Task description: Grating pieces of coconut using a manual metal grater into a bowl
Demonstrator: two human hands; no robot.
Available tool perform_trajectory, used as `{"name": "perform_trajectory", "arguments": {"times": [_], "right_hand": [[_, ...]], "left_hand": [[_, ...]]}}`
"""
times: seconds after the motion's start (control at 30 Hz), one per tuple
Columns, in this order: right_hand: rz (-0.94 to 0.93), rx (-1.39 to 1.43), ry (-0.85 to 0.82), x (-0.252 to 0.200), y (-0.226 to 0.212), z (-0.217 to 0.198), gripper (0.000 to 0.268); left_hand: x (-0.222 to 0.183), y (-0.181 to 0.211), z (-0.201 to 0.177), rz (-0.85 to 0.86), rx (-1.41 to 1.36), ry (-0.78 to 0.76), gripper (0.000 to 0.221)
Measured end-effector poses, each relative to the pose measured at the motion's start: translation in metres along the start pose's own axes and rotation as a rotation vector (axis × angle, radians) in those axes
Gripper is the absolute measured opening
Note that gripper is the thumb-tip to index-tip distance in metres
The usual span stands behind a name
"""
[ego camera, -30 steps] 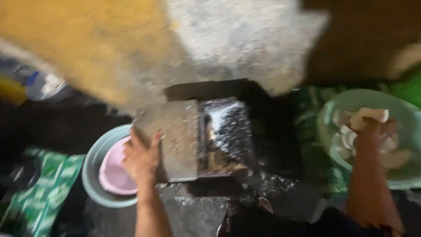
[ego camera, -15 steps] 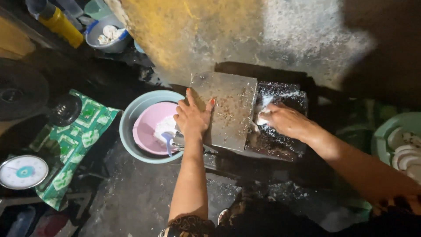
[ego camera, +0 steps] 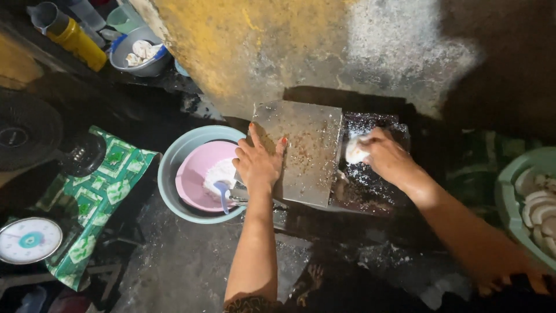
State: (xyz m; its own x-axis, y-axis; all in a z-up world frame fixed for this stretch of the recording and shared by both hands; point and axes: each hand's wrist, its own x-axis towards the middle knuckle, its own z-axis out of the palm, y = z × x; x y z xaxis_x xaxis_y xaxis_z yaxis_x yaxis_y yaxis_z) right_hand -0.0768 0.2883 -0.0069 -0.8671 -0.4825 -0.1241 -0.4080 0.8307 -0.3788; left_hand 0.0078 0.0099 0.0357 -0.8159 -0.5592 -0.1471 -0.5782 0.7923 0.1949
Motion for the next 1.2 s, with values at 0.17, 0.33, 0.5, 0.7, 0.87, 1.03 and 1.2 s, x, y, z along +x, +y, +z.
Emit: {"name": "perform_trajectory", "arguments": {"times": [0.17,0.33,0.5,0.7,0.87,1.03,1.2], "right_hand": [[-0.169,-0.159,0.021,0.054,0.028,0.061,0.036],[0.019,0.027,0.017,0.035,-0.007,0.025,0.058],[0.161,0.114,0.021,0.032,0.02,0.061,0.07],[0.257,-0.049,-0.014,-0.008,-0.024,-0.01,0.062],[0.16,-0.052,-0.071,0.038,-0.026,0.052,0.025],[0.132,-0.007,-0.036,0.037,-0.023,0.052,0.025],[0.196,-0.023,-0.054,-0.005,-0.046,-0.016,0.029]], "left_hand": [[0.001,0.001,-0.003,-0.01,0.001,-0.039,0.096],[0.003,0.001,0.001,0.004,0.007,-0.022,0.097],[-0.006,0.001,-0.005,0.014,-0.001,-0.019,0.094],[-0.005,0.003,-0.004,0.016,0.008,-0.035,0.092],[0.003,0.004,-0.003,0.004,0.008,-0.024,0.094],[0.002,0.005,-0.002,0.01,-0.008,-0.008,0.094],[-0.001,0.002,-0.006,0.012,-0.014,-0.002,0.094]]}}
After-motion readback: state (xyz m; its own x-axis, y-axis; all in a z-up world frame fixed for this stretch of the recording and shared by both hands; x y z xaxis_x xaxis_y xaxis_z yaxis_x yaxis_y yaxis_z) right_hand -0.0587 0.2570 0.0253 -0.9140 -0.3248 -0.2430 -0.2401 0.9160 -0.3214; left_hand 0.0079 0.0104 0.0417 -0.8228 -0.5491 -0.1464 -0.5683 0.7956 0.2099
